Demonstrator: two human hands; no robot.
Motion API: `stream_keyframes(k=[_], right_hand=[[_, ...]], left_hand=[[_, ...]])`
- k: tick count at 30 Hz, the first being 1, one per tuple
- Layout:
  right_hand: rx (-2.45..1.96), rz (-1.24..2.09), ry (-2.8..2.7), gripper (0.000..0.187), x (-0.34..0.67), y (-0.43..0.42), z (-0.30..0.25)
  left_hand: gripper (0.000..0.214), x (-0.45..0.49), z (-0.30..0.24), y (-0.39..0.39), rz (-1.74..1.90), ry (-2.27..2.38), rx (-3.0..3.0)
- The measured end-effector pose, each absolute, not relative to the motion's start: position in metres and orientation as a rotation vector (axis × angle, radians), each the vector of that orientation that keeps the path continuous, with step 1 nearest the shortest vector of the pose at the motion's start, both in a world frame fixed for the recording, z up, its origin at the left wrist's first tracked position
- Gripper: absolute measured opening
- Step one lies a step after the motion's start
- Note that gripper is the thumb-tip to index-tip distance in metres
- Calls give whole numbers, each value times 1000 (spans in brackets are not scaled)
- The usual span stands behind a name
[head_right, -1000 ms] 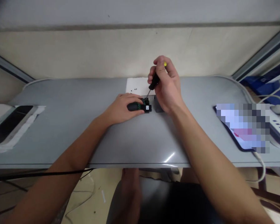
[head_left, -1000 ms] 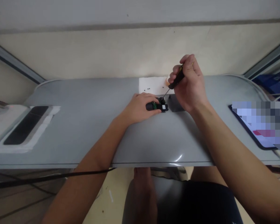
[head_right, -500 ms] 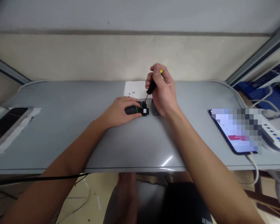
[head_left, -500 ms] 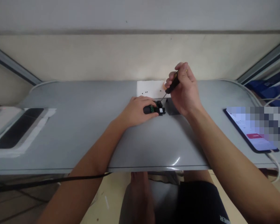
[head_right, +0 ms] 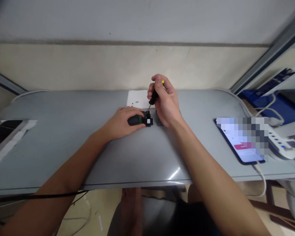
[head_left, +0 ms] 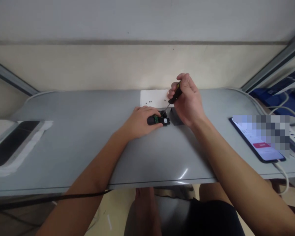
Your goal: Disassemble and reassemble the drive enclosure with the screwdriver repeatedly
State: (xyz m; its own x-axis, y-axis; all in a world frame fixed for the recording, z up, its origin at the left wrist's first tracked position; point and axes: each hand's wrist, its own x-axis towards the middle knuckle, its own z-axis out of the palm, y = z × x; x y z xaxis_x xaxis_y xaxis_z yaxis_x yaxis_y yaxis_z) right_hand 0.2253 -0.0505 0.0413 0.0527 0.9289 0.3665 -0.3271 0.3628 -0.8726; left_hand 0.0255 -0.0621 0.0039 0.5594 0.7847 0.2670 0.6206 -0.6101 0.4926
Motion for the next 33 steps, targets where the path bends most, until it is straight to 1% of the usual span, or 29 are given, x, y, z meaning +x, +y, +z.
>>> stream_keyframes(k=[8, 13, 15, 18, 21, 24, 27, 30, 33], right_hand=[[-638, 1124, -1088, 42, 225, -52, 41], [-588, 1173, -1046, 33, 224, -52, 41], [-624, 1148, -1059, 33, 224, -52, 41], [-674, 1093, -1096, 35, 225, -51, 40], [-714, 1059, -1141, 38, 226, -50, 39], [-713, 1065, -1149, 42, 226, -53, 40], [-676, 1092, -1136, 40, 225, -55, 42], [-670, 1110, -1120, 36, 225, -55, 42], [-684, 1114, -1116, 37, 225, -53, 41]], left_hand=[[50, 27, 4, -64, 658, 1184, 2409], [53, 27, 3, -65, 668, 1161, 2405], [50, 26, 4, -66, 697, 1153, 2399], [40, 23, 7, -66, 693, 1189, 2384], [40, 19, 8, -63, 667, 1305, 2357], [28, 19, 6, -59, 685, 1460, 2353], [18, 18, 4, -56, 722, 1540, 2350], [25, 17, 4, -53, 753, 1518, 2297], [28, 16, 5, -52, 762, 1511, 2261]])
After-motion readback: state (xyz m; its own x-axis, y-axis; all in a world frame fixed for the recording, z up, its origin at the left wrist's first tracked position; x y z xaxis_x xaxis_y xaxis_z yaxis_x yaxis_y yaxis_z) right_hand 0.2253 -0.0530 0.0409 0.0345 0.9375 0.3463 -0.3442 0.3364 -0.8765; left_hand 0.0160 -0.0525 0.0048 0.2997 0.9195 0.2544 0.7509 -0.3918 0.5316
